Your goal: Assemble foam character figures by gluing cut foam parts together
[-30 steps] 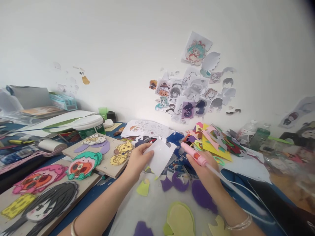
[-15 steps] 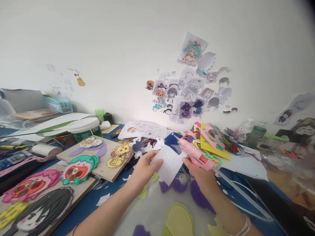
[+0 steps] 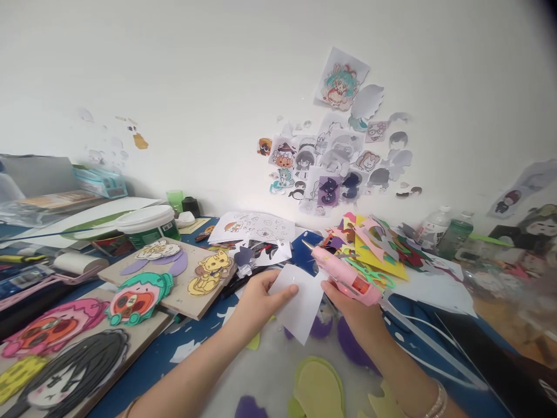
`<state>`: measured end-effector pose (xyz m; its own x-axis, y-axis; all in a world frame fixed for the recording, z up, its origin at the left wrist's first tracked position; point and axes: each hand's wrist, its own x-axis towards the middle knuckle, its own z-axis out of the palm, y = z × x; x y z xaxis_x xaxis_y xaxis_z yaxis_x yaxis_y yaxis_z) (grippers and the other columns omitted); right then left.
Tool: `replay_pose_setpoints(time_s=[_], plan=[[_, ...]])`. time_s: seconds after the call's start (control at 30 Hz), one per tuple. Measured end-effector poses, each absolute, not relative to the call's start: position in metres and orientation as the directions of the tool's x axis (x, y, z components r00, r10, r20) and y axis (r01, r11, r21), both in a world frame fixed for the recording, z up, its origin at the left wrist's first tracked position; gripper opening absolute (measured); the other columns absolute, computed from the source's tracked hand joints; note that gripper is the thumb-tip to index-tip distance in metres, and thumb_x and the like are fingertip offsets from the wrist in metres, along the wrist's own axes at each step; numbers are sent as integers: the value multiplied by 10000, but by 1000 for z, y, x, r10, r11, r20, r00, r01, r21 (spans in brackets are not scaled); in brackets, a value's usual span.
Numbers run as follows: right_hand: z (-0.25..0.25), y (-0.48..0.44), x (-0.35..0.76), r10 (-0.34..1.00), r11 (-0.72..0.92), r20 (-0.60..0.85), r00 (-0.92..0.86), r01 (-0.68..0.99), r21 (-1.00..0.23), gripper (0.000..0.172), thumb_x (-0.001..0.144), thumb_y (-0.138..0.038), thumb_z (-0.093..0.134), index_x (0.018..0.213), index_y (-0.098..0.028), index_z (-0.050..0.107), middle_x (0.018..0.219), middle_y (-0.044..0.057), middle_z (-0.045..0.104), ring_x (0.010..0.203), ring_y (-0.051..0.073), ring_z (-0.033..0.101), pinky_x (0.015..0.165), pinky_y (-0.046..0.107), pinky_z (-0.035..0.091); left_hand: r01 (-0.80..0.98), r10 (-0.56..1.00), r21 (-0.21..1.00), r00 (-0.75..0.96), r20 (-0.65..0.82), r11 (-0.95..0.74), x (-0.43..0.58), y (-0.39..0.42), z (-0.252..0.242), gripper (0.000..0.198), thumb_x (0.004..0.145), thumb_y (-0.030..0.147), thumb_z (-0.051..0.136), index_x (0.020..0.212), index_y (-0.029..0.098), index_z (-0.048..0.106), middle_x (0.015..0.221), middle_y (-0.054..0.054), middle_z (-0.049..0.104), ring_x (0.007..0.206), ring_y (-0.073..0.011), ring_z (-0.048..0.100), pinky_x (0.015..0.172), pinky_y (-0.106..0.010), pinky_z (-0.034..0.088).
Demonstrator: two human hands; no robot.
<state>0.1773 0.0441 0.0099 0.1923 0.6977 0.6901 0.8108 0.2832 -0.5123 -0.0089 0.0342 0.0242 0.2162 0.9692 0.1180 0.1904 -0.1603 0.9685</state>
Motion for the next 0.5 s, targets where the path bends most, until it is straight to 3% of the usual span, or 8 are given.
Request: replay_pose_setpoints(time_s=[0.5], plan=[[13, 38, 173, 639, 334, 752, 165, 820, -464, 187, 630, -395, 562, 613, -208, 577, 588, 41, 632, 572, 206, 596, 526, 307, 488, 287, 965, 932, 204, 165, -220, -9, 35, 23, 355, 718, 491, 581, 803, 154, 653, 804, -44, 680, 745, -218, 608, 603, -264, 467]])
